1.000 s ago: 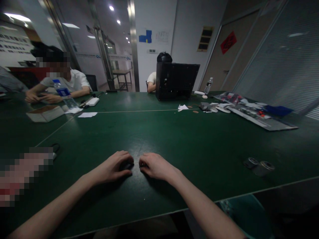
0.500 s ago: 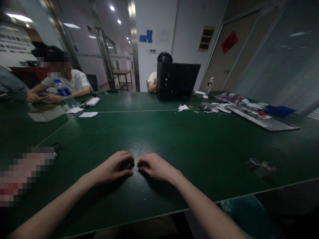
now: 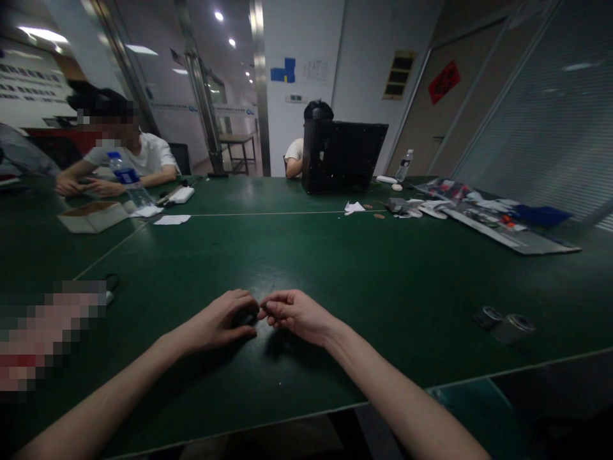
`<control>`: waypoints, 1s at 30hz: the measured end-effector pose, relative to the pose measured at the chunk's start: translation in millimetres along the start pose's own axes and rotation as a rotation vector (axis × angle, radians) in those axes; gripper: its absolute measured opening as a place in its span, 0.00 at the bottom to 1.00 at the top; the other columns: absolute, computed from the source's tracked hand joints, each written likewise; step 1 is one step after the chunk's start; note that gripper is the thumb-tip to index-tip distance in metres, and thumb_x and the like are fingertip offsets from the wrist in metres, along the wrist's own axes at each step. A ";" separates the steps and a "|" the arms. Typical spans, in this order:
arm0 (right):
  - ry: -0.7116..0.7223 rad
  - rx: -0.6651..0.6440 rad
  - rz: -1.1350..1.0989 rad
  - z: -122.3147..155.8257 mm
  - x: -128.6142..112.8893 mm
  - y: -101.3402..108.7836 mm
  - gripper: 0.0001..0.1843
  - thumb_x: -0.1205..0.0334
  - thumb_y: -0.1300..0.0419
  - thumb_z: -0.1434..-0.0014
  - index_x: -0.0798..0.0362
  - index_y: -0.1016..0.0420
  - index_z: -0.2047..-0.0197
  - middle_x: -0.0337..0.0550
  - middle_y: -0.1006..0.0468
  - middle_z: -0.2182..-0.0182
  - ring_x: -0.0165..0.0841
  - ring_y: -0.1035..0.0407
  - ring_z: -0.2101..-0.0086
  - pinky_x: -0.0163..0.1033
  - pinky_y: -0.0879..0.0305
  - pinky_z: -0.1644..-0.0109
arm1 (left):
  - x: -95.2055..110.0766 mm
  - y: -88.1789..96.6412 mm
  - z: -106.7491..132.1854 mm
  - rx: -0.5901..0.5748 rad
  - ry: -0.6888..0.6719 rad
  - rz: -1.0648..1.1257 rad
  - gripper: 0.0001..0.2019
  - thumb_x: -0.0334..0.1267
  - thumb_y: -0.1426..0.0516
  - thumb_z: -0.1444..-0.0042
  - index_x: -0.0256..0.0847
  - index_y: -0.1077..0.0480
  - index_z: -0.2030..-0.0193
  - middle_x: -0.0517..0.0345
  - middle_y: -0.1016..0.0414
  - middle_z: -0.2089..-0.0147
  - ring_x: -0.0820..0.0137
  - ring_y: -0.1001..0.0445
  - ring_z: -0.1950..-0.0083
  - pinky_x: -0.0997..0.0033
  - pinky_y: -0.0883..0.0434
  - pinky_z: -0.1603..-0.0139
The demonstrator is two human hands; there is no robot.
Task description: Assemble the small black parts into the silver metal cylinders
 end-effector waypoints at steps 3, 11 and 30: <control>0.001 -0.019 -0.002 0.1 0.4 -2.6 0.15 0.59 0.32 0.51 0.59 0.27 0.63 0.43 0.23 0.69 0.22 0.33 0.73 0.29 0.40 0.68 | 0.3 0.2 -0.1 0.004 -0.009 -0.008 0.11 0.42 0.42 0.45 0.41 0.32 0.57 0.55 0.31 0.57 0.64 0.33 0.57 0.65 0.36 0.54; -0.010 -0.041 0.043 0.4 2.0 -5.3 0.16 0.56 0.33 0.51 0.59 0.27 0.65 0.42 0.24 0.70 0.22 0.34 0.74 0.28 0.41 0.69 | 2.9 0.3 -1.1 -0.002 -0.014 -0.038 0.11 0.44 0.43 0.44 0.40 0.32 0.59 0.54 0.31 0.59 0.64 0.33 0.58 0.66 0.36 0.55; -0.034 1.309 1.646 254.6 -150.8 216.4 0.15 0.54 0.46 0.44 0.51 0.28 0.56 0.53 0.24 0.60 0.41 0.30 0.64 0.45 0.38 0.61 | -1.6 -0.1 0.9 -0.055 0.053 0.030 0.12 0.43 0.43 0.43 0.42 0.33 0.54 0.54 0.32 0.53 0.62 0.33 0.52 0.62 0.35 0.52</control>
Point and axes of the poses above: each hand's wrist, its own z-axis away from the middle knuckle, its own y-axis out of the back of the hand, x = y × z, the point moved 9 cm from there along -z, towards the middle knuckle
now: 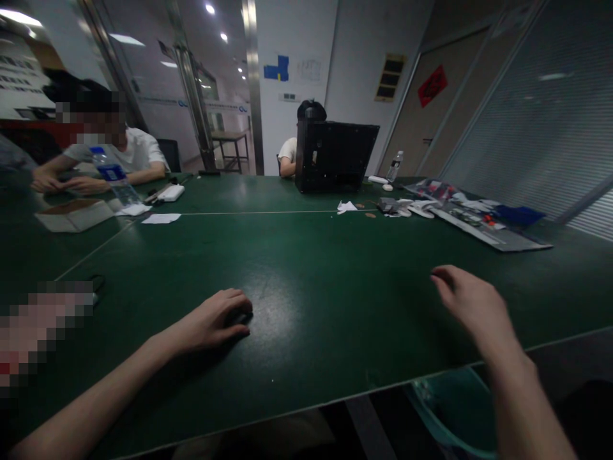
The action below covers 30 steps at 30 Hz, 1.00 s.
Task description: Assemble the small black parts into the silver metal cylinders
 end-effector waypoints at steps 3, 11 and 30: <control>-0.144 -0.159 0.085 -14.7 82.4 -5.7 0.15 0.54 0.42 0.47 0.51 0.26 0.58 0.56 0.23 0.62 0.37 0.30 0.71 0.43 0.40 0.66 | -0.9 -0.3 0.1 0.006 0.002 0.007 0.13 0.45 0.44 0.43 0.42 0.33 0.54 0.54 0.32 0.53 0.62 0.34 0.52 0.62 0.35 0.52; -0.160 -0.209 0.221 -30.9 177.2 -40.9 0.21 0.46 0.48 0.49 0.47 0.26 0.57 0.47 0.22 0.62 0.43 0.27 0.68 0.44 0.33 0.67 | -6.2 -4.1 -1.5 0.025 -0.011 -0.003 0.13 0.47 0.44 0.43 0.43 0.33 0.55 0.54 0.33 0.53 0.62 0.34 0.53 0.64 0.35 0.54; -0.142 -0.224 0.182 -39.0 201.4 -50.5 0.27 0.41 0.49 0.54 0.48 0.25 0.58 0.47 0.21 0.65 0.45 0.26 0.69 0.44 0.33 0.70 | -4.3 -3.0 -0.5 0.019 -0.010 0.000 0.13 0.46 0.43 0.44 0.43 0.33 0.55 0.56 0.33 0.54 0.64 0.34 0.54 0.64 0.35 0.54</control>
Point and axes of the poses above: each hand's wrist, its own z-axis away from the middle knuckle, its own y-axis out of the back of the hand, x = y × z, the point moved 9 cm from there along -z, towards the middle knuckle
